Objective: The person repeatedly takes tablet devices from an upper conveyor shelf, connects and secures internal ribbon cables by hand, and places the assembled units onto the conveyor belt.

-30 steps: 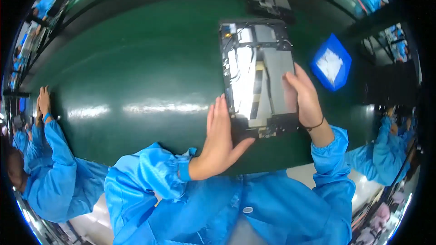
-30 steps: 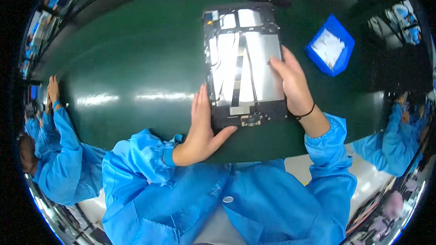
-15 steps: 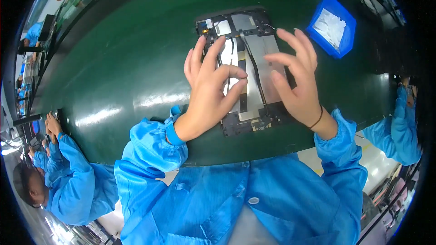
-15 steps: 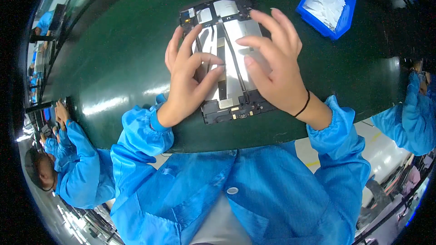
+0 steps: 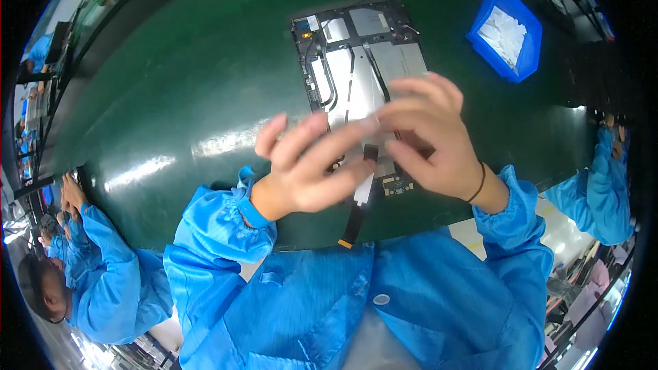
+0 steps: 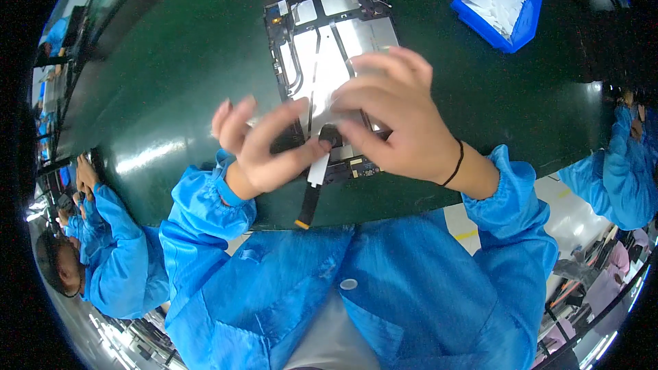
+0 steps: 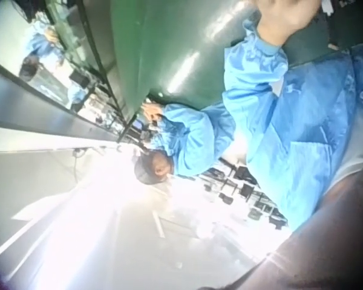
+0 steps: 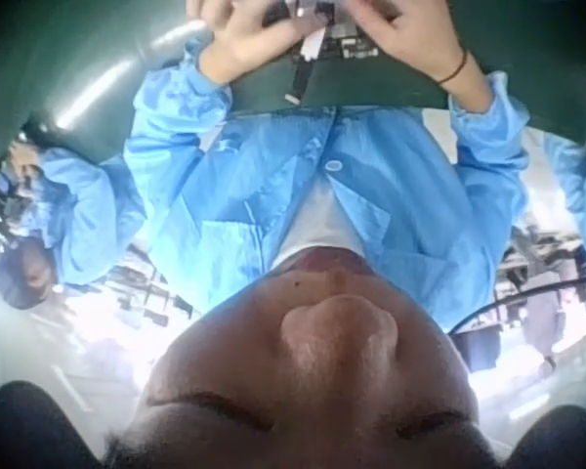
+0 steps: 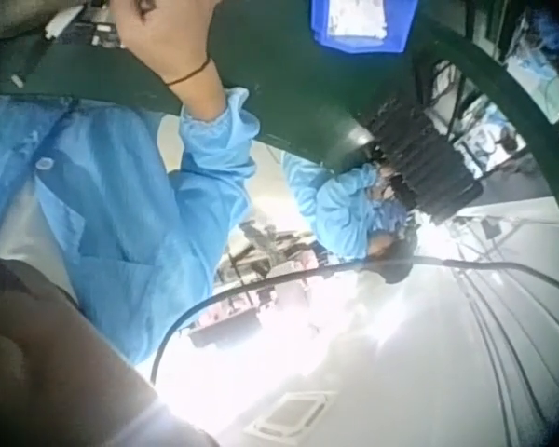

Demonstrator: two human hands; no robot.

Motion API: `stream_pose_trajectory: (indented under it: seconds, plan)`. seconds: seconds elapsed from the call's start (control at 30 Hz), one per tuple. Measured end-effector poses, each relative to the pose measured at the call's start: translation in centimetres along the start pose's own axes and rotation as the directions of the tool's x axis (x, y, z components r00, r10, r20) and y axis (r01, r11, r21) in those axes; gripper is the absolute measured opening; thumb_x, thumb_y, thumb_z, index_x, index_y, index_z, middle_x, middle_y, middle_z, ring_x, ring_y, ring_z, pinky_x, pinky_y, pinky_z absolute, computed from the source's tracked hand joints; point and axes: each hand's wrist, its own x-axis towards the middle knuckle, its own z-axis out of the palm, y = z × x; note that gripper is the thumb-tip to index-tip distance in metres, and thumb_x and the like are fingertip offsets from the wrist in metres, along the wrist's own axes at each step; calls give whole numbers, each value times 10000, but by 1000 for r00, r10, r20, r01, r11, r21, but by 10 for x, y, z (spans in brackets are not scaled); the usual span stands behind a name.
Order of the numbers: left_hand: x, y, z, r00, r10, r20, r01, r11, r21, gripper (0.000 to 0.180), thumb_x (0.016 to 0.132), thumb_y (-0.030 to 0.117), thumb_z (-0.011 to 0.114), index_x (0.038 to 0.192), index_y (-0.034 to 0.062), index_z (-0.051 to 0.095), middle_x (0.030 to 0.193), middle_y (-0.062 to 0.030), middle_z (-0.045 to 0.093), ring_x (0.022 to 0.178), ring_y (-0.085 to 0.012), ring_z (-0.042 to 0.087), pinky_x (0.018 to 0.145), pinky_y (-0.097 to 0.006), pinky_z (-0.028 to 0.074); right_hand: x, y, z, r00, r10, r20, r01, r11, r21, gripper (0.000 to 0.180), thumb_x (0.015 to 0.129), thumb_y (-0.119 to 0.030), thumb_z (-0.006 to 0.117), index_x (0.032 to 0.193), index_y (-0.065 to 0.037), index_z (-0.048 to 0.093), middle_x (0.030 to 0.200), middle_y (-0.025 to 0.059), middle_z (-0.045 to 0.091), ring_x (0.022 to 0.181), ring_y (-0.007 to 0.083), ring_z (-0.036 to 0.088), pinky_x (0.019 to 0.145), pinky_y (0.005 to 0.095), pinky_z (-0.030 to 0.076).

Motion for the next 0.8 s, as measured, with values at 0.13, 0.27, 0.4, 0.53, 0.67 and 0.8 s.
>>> stream_pose_trajectory:
  seconds: [0.13, 0.27, 0.4, 0.53, 0.67, 0.8]
  plan:
    - [-5, 1, 2, 981, 158, -113, -148, 985, 93, 120, 727, 356, 737, 823, 343, 666, 1115, 80, 678, 1219, -206, 422, 1078, -419, 258, 0, -4, 5, 995, -43, 94, 30, 990, 140, 199, 751, -227, 730, 924, -153, 668, 953, 12, 647, 1099, 212, 552, 1057, 455, 263]
    - [-5, 8, 7, 970, 212, -120, -213, 977, 6, 86, 792, 167, 608, 783, 252, 600, 1137, 85, 685, 1156, -94, 516, 1062, -366, 295, 0, -1, 7, 996, -17, 83, 7, 992, 126, 127, 768, -210, 712, 860, -145, 654, 887, 4, 626, 1006, 216, 571, 1022, 451, 296]
    - [0, 3, -6, 979, 203, 16, -198, 966, -166, 76, 790, 191, 624, 800, 262, 648, 1123, 52, 690, 1181, -103, 537, 1034, -408, 297, 13, 5, -2, 984, -14, -177, -6, 994, -113, 58, 784, -160, 685, 798, -135, 635, 806, 25, 613, 904, 215, 588, 935, 444, 351]
    - [27, -10, 4, 944, -265, 198, 316, 900, -299, 155, 672, 239, 805, 773, 175, 707, 1042, 5, 671, 1107, -239, 537, 1003, -418, 315, 22, 68, -65, 814, -146, -563, -178, 859, -479, 60, 820, -137, 707, 832, -82, 685, 775, 58, 662, 709, 227, 628, 683, 353, 443]
    - [35, -19, 33, 841, -478, 253, 540, 711, -451, 164, 655, 157, 827, 763, 133, 706, 1072, 15, 638, 1143, -292, 493, 1016, -443, 264, 0, 119, -110, 893, -130, -431, -313, 510, -801, 171, 834, -195, 693, 1001, -160, 705, 986, 21, 694, 896, 202, 644, 806, 322, 422]
    - [29, -23, 33, 797, -519, 309, 602, 721, -343, 159, 668, 193, 833, 746, 141, 705, 1164, -26, 611, 1212, -317, 434, 1029, -462, 237, 13, 100, -79, 913, -180, -367, -87, 791, -605, 226, 803, -184, 689, 1027, -158, 696, 1068, 31, 685, 1001, 229, 624, 913, 369, 399]
